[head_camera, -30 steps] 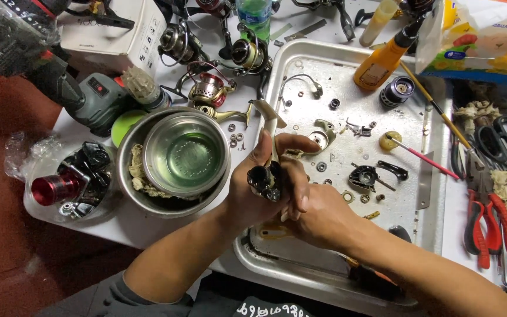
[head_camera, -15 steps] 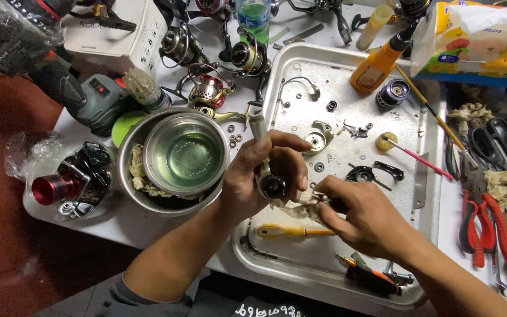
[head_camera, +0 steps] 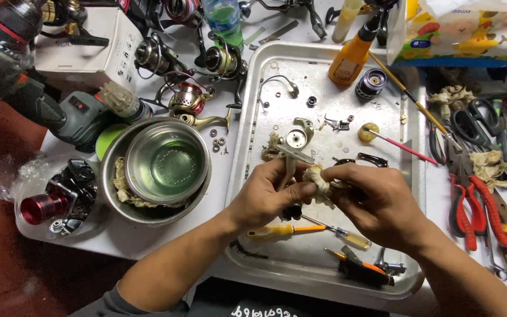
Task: Assembling the internal mechanism of a fishing reel by placing gears, bearings, and other small components into the housing.
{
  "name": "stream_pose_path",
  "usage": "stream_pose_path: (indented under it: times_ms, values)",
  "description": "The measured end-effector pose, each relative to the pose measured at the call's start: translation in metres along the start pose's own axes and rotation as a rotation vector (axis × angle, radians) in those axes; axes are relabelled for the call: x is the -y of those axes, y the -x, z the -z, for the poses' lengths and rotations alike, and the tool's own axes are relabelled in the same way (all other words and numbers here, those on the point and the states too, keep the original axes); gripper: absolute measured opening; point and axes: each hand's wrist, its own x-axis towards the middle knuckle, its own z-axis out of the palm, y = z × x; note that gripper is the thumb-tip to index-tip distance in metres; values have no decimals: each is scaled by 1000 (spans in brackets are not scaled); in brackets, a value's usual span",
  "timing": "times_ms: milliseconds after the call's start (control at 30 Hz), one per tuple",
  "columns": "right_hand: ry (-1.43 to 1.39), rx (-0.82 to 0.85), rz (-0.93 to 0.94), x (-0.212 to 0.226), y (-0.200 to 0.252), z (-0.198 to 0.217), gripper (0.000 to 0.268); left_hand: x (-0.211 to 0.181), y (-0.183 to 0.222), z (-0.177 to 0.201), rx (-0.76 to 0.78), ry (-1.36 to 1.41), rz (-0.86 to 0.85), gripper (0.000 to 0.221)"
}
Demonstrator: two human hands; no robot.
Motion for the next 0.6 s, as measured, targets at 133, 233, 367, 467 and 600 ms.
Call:
stream_pose_path:
  times_ms: [133, 233, 367, 467, 600]
  values:
    - [-28, -2, 0, 8, -1, 2, 26, -5, -2, -1, -14, -19, -11, 22]
    - [-50, -22, 6, 13, -1, 0, 28, -5, 1, 2, -53, 3, -43, 18]
    - [-57, -26, 28, 12, -2, -2, 31, -3, 0, 9, -152, 5, -102, 15]
    - [-53, -22, 43, 13, -5, -7, 32, -1, 0, 7, -168, -46, -99, 13]
    - [-38, -40, 74, -6, 1, -17, 34, -4, 5, -7, -140, -62, -71, 12]
